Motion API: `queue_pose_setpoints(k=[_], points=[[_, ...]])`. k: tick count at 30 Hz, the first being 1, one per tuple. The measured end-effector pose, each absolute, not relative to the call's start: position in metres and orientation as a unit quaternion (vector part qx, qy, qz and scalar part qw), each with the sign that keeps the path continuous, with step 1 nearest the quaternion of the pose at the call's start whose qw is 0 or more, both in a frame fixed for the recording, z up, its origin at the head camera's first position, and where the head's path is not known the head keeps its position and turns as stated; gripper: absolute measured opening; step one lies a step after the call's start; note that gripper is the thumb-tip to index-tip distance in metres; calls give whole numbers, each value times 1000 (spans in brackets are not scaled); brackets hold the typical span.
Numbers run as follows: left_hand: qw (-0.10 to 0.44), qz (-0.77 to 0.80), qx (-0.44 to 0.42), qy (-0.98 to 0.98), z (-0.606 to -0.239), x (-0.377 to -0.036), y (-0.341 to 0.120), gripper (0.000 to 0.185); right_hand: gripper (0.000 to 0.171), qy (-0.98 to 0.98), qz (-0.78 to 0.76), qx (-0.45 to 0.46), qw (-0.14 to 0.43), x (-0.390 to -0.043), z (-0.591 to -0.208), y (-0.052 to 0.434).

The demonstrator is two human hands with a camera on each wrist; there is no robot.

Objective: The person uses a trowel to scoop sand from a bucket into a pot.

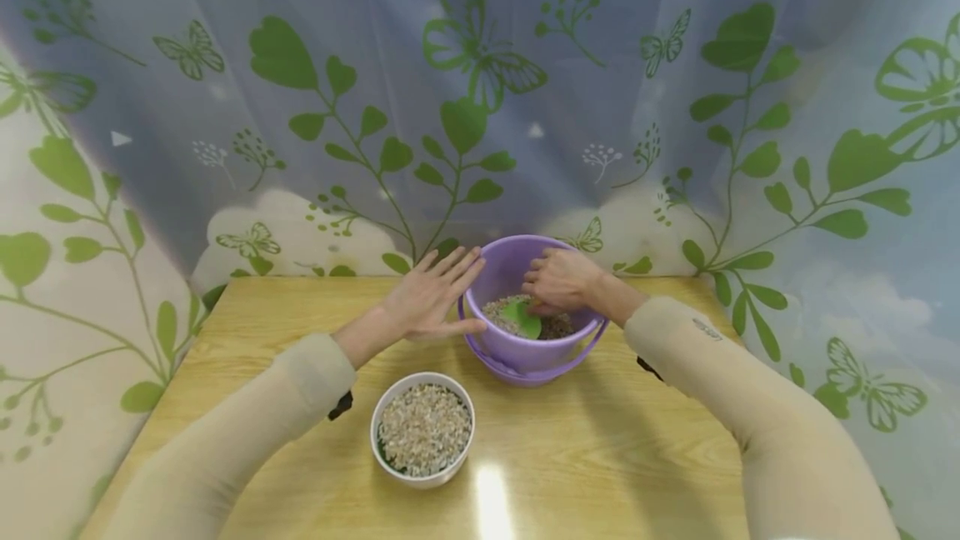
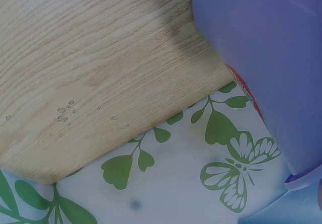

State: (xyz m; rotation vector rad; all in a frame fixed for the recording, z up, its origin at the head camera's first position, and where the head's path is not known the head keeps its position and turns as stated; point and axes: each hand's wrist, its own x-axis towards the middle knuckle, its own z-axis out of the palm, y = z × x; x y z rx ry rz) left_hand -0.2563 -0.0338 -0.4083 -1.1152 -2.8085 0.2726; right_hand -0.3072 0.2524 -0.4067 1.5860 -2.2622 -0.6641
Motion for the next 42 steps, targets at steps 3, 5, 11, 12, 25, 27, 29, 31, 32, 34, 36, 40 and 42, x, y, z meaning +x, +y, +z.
queue_pose_setpoints(k=[3, 5, 11, 12, 25, 27, 29, 31, 32, 34, 36, 40, 42], points=[[57, 90, -369, -923, -409, -256, -34, 106, 45, -788, -220, 554, 153, -305, -406, 253], [58, 90, -369, -923, -409, -256, -33, 106, 45, -790, -212, 554, 156, -303, -404, 253], [55, 97, -363, -925, -410, -256, -33, 107, 45, -795, -197, 551, 161, -300, -403, 256], [55, 99, -362, -925, -410, -256, -33, 107, 45, -795, -195, 551, 162, -300, -403, 257], [59, 101, -362, -925, -410, -255, -33, 107, 38, -800, -170, 556, 151, -294, -392, 265], [60, 101, -361, -925, -410, -255, -34, 107, 37, -799, -169, 557, 152, -294, -390, 266], [59, 101, -362, -925, -410, -255, -33, 107, 37, -796, -171, 559, 156, -294, -389, 267], [59, 103, -361, -925, -410, -255, -33, 107, 37, -794, -171, 561, 162, -294, -388, 269], [59, 104, -361, -925, -410, -255, -33, 107, 37, -794, -169, 561, 164, -294, -387, 270], [62, 109, -361, -924, -410, -255, -33, 107, 37, -795, -165, 559, 169, -294, -386, 272], [66, 114, -361, -923, -410, -255, -33, 107, 37, -798, -159, 556, 172, -294, -385, 274], [73, 113, -363, -922, -411, -255, -33, 107, 35, -805, -152, 546, 174, -293, -383, 277], [72, 108, -364, -922, -411, -255, -33, 107, 34, -808, -150, 542, 174, -292, -383, 279]])
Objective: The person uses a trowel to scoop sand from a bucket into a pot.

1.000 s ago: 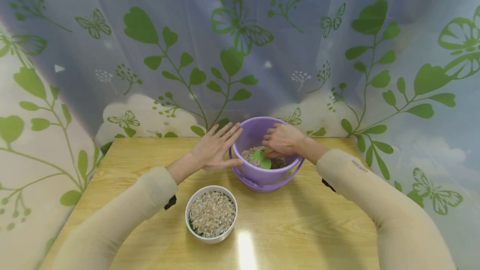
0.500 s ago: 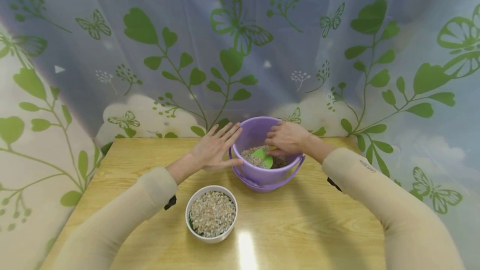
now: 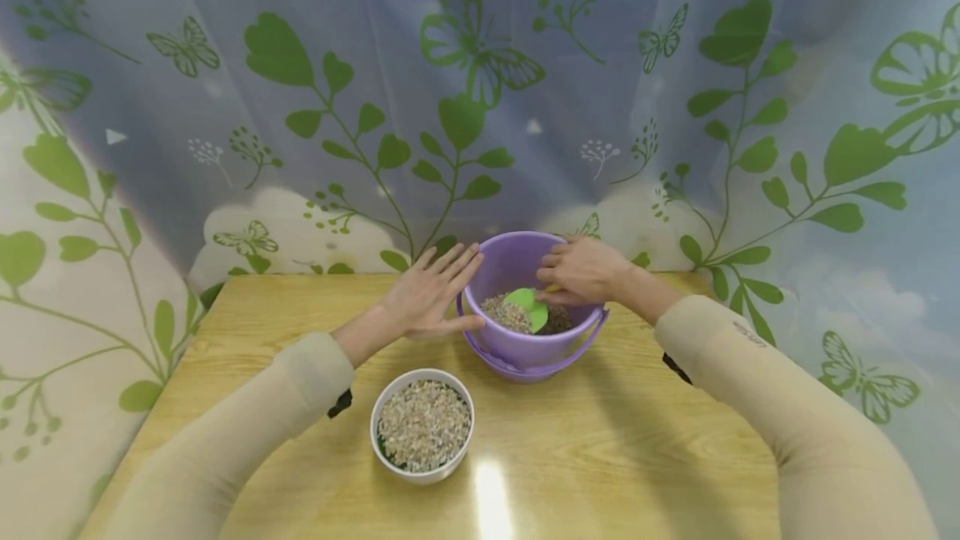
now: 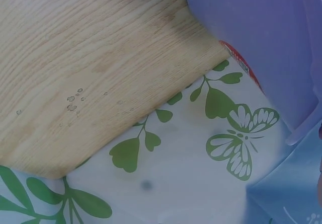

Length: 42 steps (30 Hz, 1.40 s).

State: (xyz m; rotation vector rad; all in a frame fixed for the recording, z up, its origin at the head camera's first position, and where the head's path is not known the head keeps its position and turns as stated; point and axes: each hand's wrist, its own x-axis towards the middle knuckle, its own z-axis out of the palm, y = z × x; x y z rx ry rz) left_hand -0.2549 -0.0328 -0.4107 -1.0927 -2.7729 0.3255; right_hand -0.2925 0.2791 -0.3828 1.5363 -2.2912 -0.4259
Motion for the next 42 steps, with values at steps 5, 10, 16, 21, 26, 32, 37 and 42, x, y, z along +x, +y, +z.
queue_pose_setpoints(k=[5, 10, 16, 21, 26, 32, 37, 42], points=[[62, 103, -362, -924, -410, -255, -32, 107, 34, -815, -144, 533, 175, -292, -384, 283], [63, 98, -362, -925, -411, -255, -32, 108, 33, -818, -134, 529, 180, -291, -385, 284], [60, 96, -363, -925, -411, -254, -33, 108, 34, -819, -126, 529, 184, -290, -386, 285], [56, 98, -361, -926, -411, -254, -33, 108, 32, -826, -116, 521, 181, -290, -385, 288], [61, 99, -361, -925, -411, -255, -33, 108, 33, -826, -109, 517, 196, -290, -384, 289], [58, 93, -362, -926, -412, -254, -33, 107, 34, -831, -103, 507, 204, -288, -384, 291], [58, 94, -362, -926, -412, -254, -33, 108, 35, -841, -100, 494, 199, -287, -385, 293], [59, 97, -360, -926, -411, -254, -33, 108, 35, -842, -100, 488, 207, -287, -386, 295]])
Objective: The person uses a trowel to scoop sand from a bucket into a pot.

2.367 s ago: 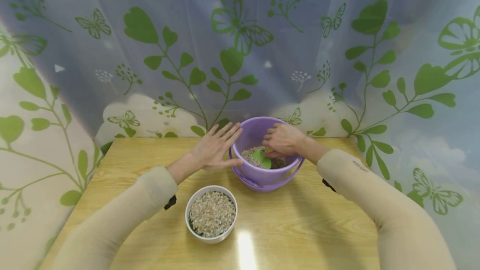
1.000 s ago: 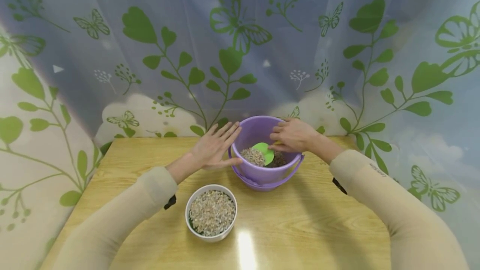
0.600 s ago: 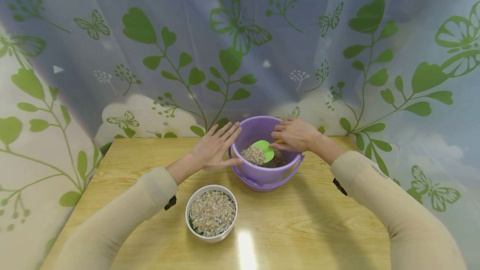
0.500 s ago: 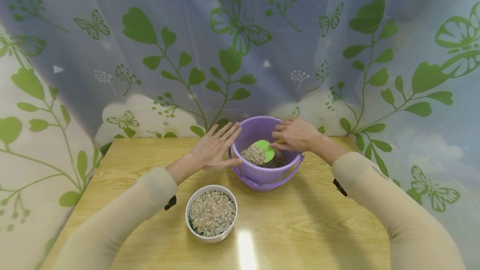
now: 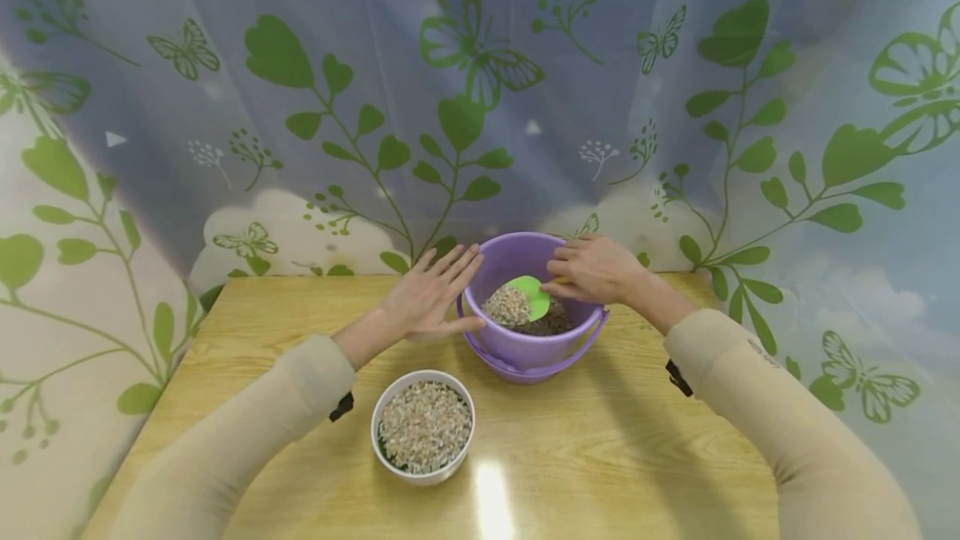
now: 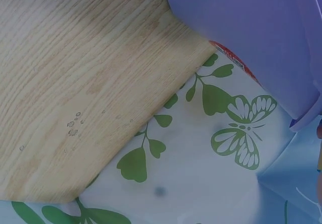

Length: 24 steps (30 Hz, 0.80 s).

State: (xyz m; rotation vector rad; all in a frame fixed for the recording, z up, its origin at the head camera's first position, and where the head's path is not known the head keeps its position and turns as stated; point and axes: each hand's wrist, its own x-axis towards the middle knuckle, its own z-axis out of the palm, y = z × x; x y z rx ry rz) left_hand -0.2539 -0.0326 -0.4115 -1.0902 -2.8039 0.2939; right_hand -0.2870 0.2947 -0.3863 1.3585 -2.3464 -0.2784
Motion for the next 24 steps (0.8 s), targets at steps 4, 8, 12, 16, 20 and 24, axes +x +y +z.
queue_pose_setpoints(k=[4, 8, 12, 16, 20, 24], points=[[62, 102, -360, -925, -411, -254, -32, 108, 34, -846, -100, 481, 208, -286, -386, 296], [61, 100, -360, -926, -411, -254, -32, 108, 33, -850, -97, 475, 208, -285, -385, 296], [59, 89, -361, -926, -411, -253, -33, 109, 34, -853, -98, 468, 208, -283, -384, 297], [64, 81, -365, -925, -413, -252, -35, 108, 35, -856, -101, 464, 206, -280, -384, 299], [65, 85, -368, -924, -414, -250, -38, 109, 34, -858, -97, 462, 201, -279, -383, 300], [70, 89, -375, -920, -414, -246, -41, 110, 35, -861, -92, 460, 198, -277, -381, 300]])
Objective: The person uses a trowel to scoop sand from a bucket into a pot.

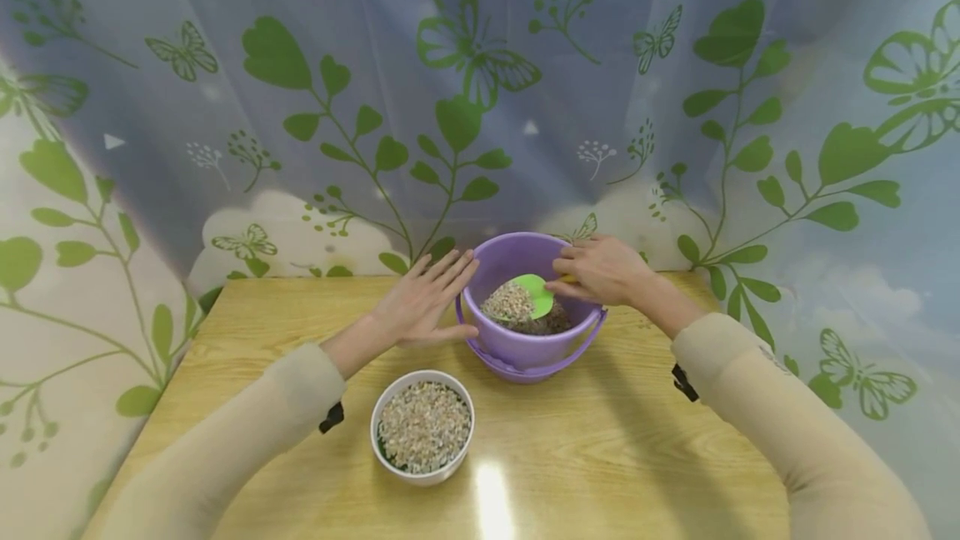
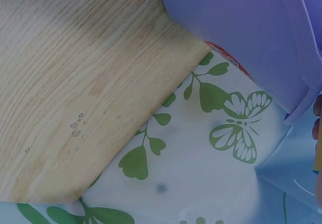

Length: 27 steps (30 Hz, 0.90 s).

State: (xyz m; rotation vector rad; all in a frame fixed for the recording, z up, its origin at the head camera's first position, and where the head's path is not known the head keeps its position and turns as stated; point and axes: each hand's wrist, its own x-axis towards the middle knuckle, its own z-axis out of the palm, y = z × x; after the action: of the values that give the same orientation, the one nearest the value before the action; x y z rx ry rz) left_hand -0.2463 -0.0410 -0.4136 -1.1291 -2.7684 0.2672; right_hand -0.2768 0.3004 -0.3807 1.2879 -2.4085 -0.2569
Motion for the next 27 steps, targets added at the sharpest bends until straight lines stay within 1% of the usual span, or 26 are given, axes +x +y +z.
queue_pose_setpoints(k=[11, 18, 27], points=[[78, 71, -397, -912, -414, -236, -53, 108, 37, -872, -86, 446, 182, -269, -372, 298], [74, 53, -403, -911, -414, -228, -66, 105, 37, -871, -81, 445, 190, -264, -366, 298], [94, 41, -414, -905, -418, -218, -84, 104, 37, -868, -85, 448, 198, -258, -361, 297]])
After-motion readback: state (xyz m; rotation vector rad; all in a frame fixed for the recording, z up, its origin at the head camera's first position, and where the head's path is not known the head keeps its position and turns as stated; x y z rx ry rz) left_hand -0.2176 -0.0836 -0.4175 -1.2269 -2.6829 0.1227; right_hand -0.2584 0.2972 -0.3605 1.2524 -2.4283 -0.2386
